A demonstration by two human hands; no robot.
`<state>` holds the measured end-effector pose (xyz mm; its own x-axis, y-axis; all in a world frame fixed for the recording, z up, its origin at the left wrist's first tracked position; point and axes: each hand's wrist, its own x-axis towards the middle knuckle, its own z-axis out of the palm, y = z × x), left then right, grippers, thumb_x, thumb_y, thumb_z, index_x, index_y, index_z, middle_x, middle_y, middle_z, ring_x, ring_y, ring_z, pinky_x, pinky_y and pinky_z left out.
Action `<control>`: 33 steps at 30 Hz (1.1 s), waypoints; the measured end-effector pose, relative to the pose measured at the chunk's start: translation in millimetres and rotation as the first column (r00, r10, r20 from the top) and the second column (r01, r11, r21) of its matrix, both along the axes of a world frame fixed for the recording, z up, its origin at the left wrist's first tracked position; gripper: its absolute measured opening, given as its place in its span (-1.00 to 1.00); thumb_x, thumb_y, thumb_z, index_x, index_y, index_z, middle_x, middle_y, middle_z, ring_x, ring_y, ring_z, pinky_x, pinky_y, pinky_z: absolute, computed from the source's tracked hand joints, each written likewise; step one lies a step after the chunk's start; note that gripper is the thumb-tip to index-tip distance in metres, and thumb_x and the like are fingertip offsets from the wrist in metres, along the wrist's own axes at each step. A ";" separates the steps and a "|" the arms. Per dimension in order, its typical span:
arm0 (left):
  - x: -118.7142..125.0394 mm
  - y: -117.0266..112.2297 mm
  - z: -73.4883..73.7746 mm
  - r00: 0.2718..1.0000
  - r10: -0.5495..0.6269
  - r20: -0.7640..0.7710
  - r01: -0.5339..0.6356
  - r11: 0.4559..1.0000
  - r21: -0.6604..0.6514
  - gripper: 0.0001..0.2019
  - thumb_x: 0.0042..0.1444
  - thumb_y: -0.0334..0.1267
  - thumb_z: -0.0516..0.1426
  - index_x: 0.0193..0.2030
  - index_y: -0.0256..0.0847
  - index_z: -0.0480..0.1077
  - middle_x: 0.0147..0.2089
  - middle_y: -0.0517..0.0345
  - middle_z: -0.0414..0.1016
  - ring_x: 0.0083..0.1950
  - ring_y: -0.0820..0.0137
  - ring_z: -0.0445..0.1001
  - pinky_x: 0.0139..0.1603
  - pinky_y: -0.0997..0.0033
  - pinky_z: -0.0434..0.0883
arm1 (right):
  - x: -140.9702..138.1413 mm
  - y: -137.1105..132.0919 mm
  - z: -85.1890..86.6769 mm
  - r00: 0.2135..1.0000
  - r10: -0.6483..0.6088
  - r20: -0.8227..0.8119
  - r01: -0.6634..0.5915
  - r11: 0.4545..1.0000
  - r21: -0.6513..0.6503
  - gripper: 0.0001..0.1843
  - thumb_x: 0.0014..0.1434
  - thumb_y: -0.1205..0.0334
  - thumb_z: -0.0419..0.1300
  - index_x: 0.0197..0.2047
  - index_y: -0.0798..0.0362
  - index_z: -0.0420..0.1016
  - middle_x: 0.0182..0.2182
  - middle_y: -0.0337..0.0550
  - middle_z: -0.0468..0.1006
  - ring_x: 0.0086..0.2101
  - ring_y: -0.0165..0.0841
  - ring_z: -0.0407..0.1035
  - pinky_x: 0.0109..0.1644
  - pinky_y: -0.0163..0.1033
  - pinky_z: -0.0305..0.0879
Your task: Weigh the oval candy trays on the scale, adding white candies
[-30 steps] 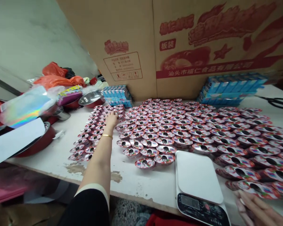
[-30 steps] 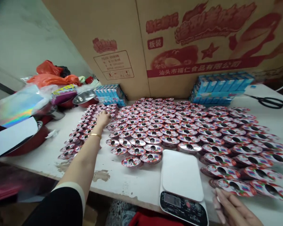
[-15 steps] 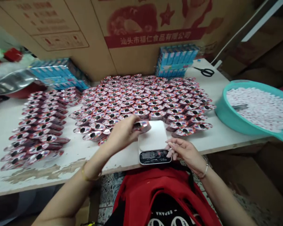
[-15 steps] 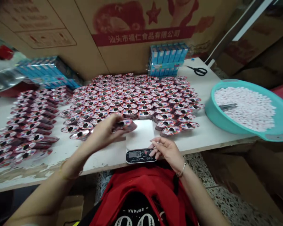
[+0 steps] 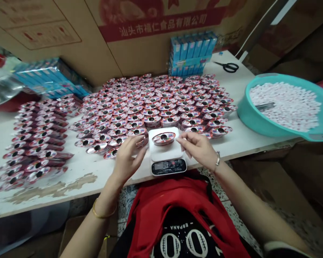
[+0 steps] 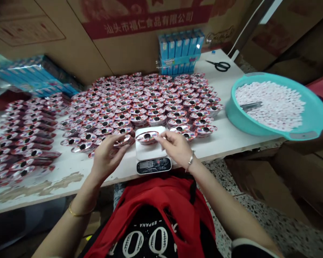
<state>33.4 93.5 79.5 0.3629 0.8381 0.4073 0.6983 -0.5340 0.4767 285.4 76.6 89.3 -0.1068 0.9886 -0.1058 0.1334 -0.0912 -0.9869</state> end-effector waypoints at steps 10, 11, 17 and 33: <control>-41.4 -64.0 -58.2 0.940 0.325 0.100 -0.305 0.936 -0.175 -0.83 0.19 -0.21 0.09 -0.13 -0.20 0.40 -0.23 0.10 0.50 -0.26 0.44 0.44 -0.22 0.40 0.41 | -26.4 35.1 7.6 0.952 0.055 0.300 -0.134 0.960 0.247 -0.72 0.23 0.08 0.13 -0.39 0.10 0.45 -0.52 -0.25 0.42 -0.49 -0.47 0.20 -0.36 -0.32 0.11; -40.2 -66.6 -63.0 0.941 0.322 0.103 -0.299 0.934 -0.193 -0.82 0.20 -0.20 0.09 -0.13 -0.20 0.40 -0.22 0.10 0.51 -0.26 0.44 0.44 -0.22 0.40 0.41 | -26.7 34.7 6.9 0.943 0.054 0.327 -0.141 0.958 0.249 -0.73 0.23 0.09 0.14 -0.38 0.10 0.45 -0.52 -0.25 0.42 -0.49 -0.47 0.20 -0.35 -0.32 0.10; -26.8 -66.0 -69.7 0.956 0.264 0.131 -0.231 0.947 -0.223 -0.82 0.20 -0.20 0.08 -0.11 -0.18 0.40 -0.24 0.11 0.51 -0.25 0.42 0.46 -0.23 0.40 0.42 | -34.0 35.7 5.3 0.850 0.051 0.525 -0.186 0.960 0.208 -0.76 0.21 0.11 0.18 -0.40 0.09 0.47 -0.62 -0.29 0.33 -0.54 -0.47 0.15 -0.41 -0.31 0.01; 47.5 -5.4 -38.6 0.983 -0.003 -0.183 0.030 0.988 0.149 -0.46 0.15 -0.09 0.15 0.27 -0.01 0.18 0.33 -0.05 0.22 0.37 0.08 0.13 0.32 -0.10 0.04 | 164.4 26.6 22.8 0.638 -0.674 0.373 0.538 0.737 0.410 -0.75 0.14 0.03 0.22 -0.28 0.07 0.49 -0.53 -0.18 0.41 -0.58 -0.45 0.19 -0.43 -0.24 0.13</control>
<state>80.9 88.1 40.9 0.4556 0.7654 0.4545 0.7562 -0.6021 0.2561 449.8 103.2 112.1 0.5216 0.8067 0.2779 0.5803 -0.0967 -0.8087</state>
